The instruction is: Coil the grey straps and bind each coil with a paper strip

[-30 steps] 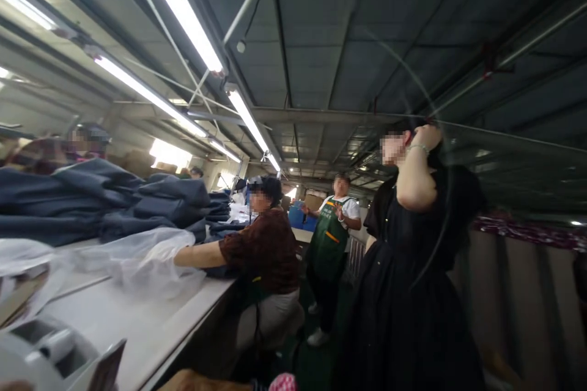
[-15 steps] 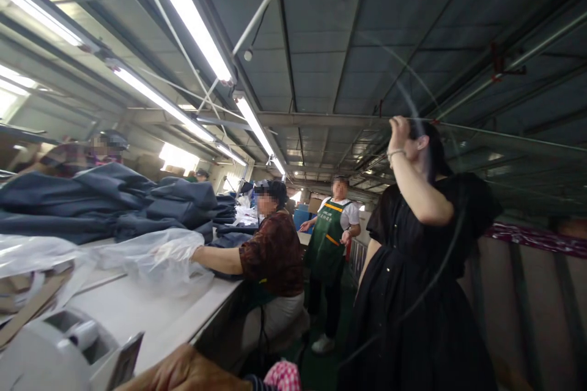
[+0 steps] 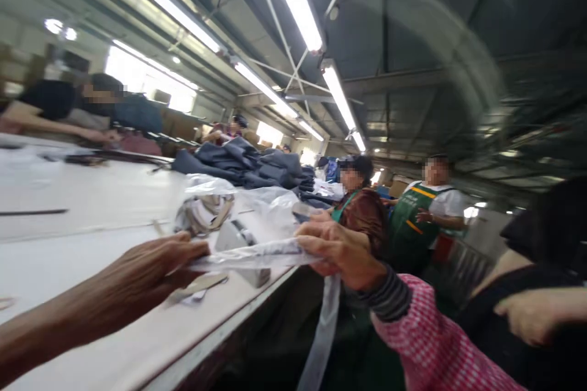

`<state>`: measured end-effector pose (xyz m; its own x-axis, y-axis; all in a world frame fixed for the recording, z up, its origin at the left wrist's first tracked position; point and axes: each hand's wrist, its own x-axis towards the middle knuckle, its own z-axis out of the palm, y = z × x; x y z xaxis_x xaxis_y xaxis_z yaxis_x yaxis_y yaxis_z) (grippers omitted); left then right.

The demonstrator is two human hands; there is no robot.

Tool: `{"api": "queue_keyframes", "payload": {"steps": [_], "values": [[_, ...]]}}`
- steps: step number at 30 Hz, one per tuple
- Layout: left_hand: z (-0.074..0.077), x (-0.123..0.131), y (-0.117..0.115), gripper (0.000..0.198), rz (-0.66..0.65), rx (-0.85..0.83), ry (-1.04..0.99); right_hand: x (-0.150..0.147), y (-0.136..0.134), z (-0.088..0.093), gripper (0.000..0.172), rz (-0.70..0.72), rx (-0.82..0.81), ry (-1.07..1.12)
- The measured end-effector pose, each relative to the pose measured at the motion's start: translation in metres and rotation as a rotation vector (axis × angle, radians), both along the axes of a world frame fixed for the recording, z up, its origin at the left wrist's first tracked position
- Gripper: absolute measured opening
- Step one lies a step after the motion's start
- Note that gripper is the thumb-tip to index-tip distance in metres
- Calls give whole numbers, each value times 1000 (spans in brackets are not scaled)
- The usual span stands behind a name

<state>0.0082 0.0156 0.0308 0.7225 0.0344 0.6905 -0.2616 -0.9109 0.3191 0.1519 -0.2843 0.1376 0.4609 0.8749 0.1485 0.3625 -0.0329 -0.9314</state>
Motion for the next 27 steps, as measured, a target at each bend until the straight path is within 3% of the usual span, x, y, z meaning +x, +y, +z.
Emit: {"api": "queue_keyframes", "payload": {"steps": [2,4,7,11,13,17,20,22,27], "values": [[4,-6,10,33,-30,20,196,8,-5,-4,49,47,-31,-6],[9,-8,16,40,-74,-66,327,14,-9,-8,60,27,-42,-76],[10,-14,19,44,-211,-285,423,23,-15,-11,47,-77,-57,-238],[0,-30,16,45,-291,-505,484,46,-22,-15,28,-204,-112,-296],[-6,-36,12,45,-325,-588,566,57,-24,-21,29,-220,-126,-268],[-18,-39,-1,40,-511,-807,740,64,-20,-28,37,-202,-147,-241],[-27,-33,-16,48,-489,-989,785,58,-13,-24,40,-223,-140,-270],[-32,-27,-26,40,-479,-1001,793,52,-10,-19,40,-247,-132,-323],[-40,-17,-45,30,-662,-973,856,48,-11,-16,41,-274,-121,-400]]}}
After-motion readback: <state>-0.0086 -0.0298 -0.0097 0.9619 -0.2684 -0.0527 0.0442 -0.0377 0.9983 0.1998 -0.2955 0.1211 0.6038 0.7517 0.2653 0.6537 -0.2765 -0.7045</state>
